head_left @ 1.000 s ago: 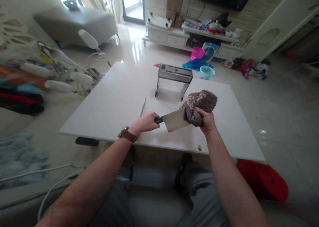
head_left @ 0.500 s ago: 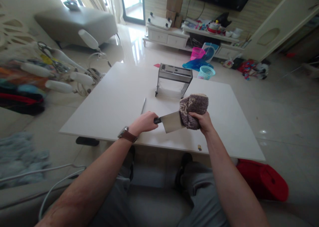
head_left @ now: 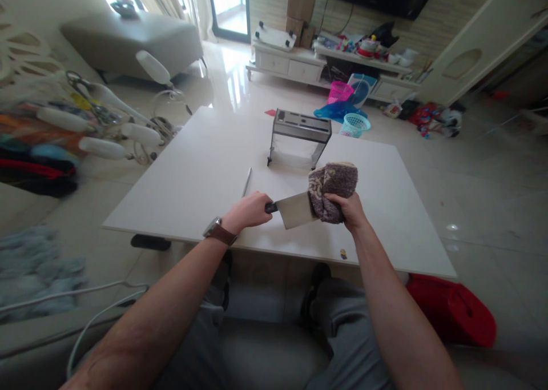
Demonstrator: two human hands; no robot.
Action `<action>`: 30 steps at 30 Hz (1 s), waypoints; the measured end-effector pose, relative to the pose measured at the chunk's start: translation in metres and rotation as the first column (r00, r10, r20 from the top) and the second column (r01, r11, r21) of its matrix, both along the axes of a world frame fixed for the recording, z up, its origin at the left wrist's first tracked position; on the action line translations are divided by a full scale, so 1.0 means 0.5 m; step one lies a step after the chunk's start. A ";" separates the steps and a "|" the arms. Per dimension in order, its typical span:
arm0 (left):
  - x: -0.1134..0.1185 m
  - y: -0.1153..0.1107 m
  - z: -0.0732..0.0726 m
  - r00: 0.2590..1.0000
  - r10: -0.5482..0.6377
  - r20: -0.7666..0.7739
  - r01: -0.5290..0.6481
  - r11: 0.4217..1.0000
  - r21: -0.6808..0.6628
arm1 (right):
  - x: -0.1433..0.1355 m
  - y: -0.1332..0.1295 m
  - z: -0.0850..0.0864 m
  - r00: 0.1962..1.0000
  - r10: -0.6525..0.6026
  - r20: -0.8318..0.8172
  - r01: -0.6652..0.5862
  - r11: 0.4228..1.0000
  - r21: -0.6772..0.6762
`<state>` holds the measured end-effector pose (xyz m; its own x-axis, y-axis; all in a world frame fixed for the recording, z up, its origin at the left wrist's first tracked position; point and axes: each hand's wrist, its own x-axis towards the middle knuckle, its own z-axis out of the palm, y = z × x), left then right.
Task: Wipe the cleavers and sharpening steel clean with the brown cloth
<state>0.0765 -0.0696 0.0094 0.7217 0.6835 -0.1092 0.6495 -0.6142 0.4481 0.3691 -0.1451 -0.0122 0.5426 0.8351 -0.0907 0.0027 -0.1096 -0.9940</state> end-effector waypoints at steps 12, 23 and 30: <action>0.000 0.001 -0.005 1.000 0.002 -0.031 -0.002 1.000 0.003 | 0.003 0.000 -0.004 1.000 0.007 0.018 -0.007 1.000 -0.001; 0.001 -0.001 -0.002 1.000 0.001 -0.014 -0.001 1.000 -0.004 | 0.003 0.001 -0.006 1.000 -0.004 0.016 0.004 1.000 -0.006; 0.002 -0.001 -0.004 0.999 -0.002 -0.042 0.002 1.000 -0.008 | 0.005 0.002 -0.007 1.000 -0.003 0.027 0.004 1.000 -0.016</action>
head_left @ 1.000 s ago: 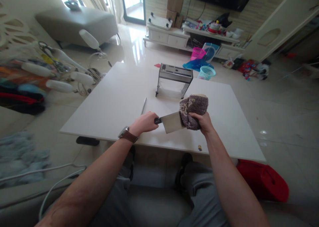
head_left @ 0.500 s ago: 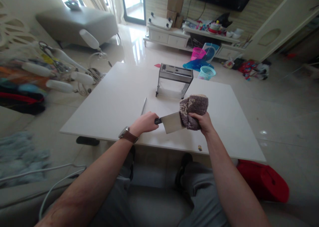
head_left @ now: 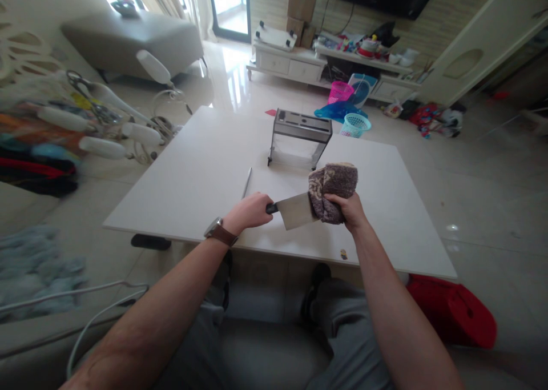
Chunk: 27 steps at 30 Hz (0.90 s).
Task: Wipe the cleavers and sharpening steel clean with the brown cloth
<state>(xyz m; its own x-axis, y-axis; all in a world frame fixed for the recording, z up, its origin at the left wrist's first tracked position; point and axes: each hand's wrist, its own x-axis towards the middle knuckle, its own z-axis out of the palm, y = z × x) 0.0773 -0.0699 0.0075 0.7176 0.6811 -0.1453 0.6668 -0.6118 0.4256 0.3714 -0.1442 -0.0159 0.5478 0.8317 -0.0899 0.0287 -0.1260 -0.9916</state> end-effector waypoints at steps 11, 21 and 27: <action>0.000 0.000 0.000 1.000 0.001 0.017 -0.001 1.000 0.001 | -0.004 0.000 0.004 1.000 -0.009 0.006 0.009 1.000 -0.009; 0.002 -0.001 0.001 1.000 0.009 -0.010 -0.009 1.000 -0.011 | 0.002 0.001 -0.006 1.000 0.008 -0.008 -0.008 1.000 0.004; 0.001 -0.001 -0.003 1.000 0.000 -0.005 0.000 1.000 -0.001 | 0.000 0.001 -0.004 1.000 0.006 -0.022 -0.006 1.000 0.007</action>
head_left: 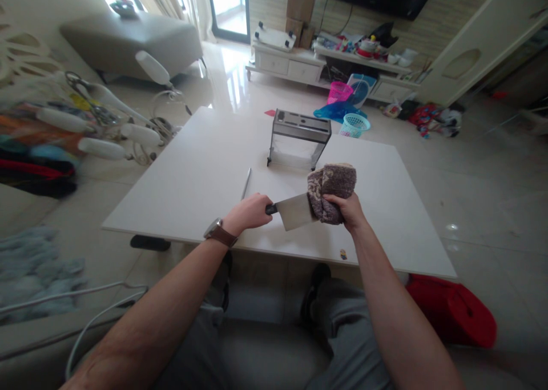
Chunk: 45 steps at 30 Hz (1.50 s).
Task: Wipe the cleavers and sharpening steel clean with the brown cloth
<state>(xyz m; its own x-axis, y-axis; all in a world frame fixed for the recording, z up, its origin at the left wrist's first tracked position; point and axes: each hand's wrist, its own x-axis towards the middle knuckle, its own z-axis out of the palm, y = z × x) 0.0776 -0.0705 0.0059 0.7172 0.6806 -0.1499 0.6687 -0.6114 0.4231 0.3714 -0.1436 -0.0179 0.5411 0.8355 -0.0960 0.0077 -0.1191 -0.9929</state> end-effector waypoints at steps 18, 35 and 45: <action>0.002 -0.001 0.000 1.000 -0.003 0.006 0.003 1.000 0.004 | -0.004 -0.003 0.002 1.000 -0.010 0.017 0.010 1.000 -0.009; 0.002 -0.002 0.000 1.000 0.014 0.024 -0.014 1.000 -0.007 | -0.007 -0.003 0.000 1.000 -0.009 0.005 0.009 1.000 0.002; 0.002 -0.002 -0.002 1.000 0.008 0.027 -0.008 1.000 0.000 | -0.005 -0.003 -0.003 1.000 -0.009 0.010 0.009 1.000 -0.006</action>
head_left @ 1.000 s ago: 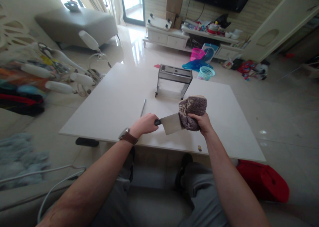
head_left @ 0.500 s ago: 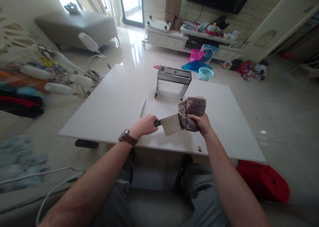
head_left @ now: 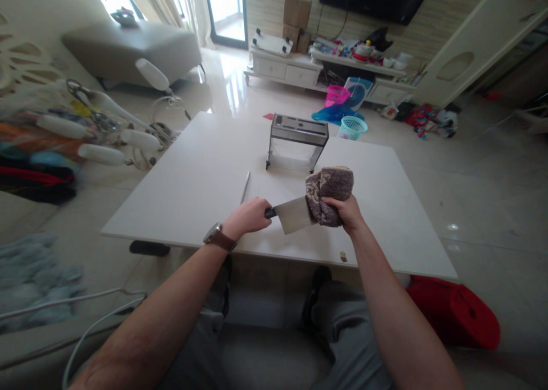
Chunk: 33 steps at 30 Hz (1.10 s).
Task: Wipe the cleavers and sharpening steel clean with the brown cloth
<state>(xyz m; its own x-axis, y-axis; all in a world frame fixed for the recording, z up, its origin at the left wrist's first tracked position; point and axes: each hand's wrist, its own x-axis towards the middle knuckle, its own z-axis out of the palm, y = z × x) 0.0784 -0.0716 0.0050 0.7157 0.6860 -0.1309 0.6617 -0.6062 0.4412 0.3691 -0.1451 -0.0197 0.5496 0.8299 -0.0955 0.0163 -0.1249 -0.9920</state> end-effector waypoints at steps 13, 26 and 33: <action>0.001 -0.001 0.001 1.000 -0.003 -0.016 0.004 1.000 0.007 | 0.001 0.001 -0.003 1.000 0.007 0.011 -0.007 1.000 -0.006; 0.000 -0.003 0.003 1.000 0.001 -0.030 -0.001 1.000 -0.003 | 0.002 0.001 -0.002 1.000 0.005 0.009 -0.005 1.000 -0.009; 0.000 -0.001 -0.001 0.999 -0.013 -0.029 0.013 1.000 0.009 | 0.000 0.001 -0.001 1.000 0.010 0.014 -0.010 1.000 -0.009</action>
<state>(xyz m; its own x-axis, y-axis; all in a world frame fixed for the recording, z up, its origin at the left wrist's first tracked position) 0.0781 -0.0719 0.0047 0.7205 0.6779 -0.1458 0.6663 -0.6186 0.4164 0.3692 -0.1447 -0.0202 0.5424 0.8347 -0.0952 0.0316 -0.1334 -0.9906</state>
